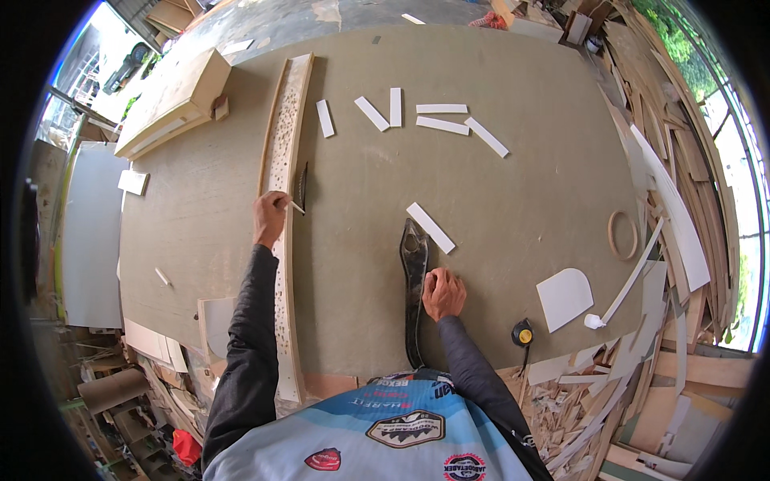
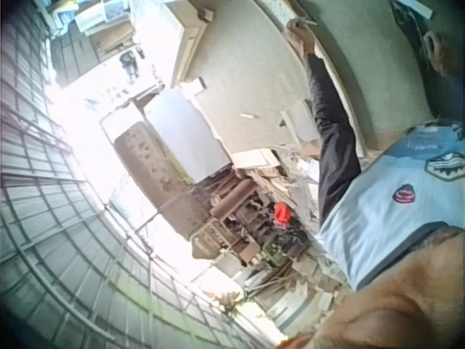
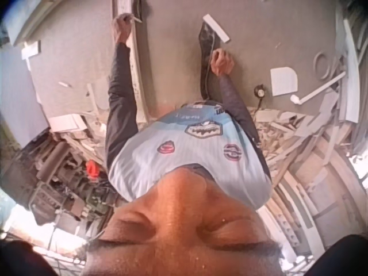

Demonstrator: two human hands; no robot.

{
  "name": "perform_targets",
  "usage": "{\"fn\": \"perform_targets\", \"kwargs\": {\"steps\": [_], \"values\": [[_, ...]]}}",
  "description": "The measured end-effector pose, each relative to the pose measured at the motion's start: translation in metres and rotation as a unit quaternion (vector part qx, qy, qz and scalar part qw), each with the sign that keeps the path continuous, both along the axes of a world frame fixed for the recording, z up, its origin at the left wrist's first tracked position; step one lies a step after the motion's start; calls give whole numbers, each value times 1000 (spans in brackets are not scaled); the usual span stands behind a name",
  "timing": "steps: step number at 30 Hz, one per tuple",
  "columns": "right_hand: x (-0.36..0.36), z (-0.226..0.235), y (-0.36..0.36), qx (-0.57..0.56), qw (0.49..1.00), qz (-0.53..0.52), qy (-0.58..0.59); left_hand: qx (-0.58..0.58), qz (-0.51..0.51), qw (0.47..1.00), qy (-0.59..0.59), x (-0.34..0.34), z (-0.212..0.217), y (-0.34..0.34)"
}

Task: The person cuts several small wooden strips from a sheet of wood using a blade and a straight edge, then applies glue from a bottle to the strips and arranges them on a larger rectangular piece of wood.

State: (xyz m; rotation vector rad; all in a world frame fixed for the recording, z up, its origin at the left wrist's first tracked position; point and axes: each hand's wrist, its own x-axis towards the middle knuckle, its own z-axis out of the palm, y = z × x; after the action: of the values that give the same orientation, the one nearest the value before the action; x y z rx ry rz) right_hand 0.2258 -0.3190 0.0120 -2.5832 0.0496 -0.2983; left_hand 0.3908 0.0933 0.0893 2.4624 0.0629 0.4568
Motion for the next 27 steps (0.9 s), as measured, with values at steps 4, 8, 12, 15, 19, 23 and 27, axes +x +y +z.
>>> {"fn": "perform_targets", "kwargs": {"steps": [4, 8, 12, 15, 19, 23, 27], "values": [[3, -1, -1, -8, 1000, 3, 4, 12, -45, 999, -4, -11, -2, 13], [-1, -1, -2, -3, 1000, -6, -5, 55, -91, 994, -17, -30, 7, 1], [-1, 1, 0, -4, 1000, -4, -7, 27, -81, 996, -24, -34, 2, 2], [1, 1, 0, 6, 1000, -2, -10, 36, -81, 996, -10, -21, -3, 1], [4, 3, 0, -6, 1000, 0, -6, 16, -60, 998, -17, -18, -40, 11], [4, 1, 0, 12, 1000, -1, -3, -48, -31, 998, -35, -11, -31, 8], [2, 1, 0, 11, 1000, -5, 2, -11, -79, 995, -52, -5, -15, 9]]}}
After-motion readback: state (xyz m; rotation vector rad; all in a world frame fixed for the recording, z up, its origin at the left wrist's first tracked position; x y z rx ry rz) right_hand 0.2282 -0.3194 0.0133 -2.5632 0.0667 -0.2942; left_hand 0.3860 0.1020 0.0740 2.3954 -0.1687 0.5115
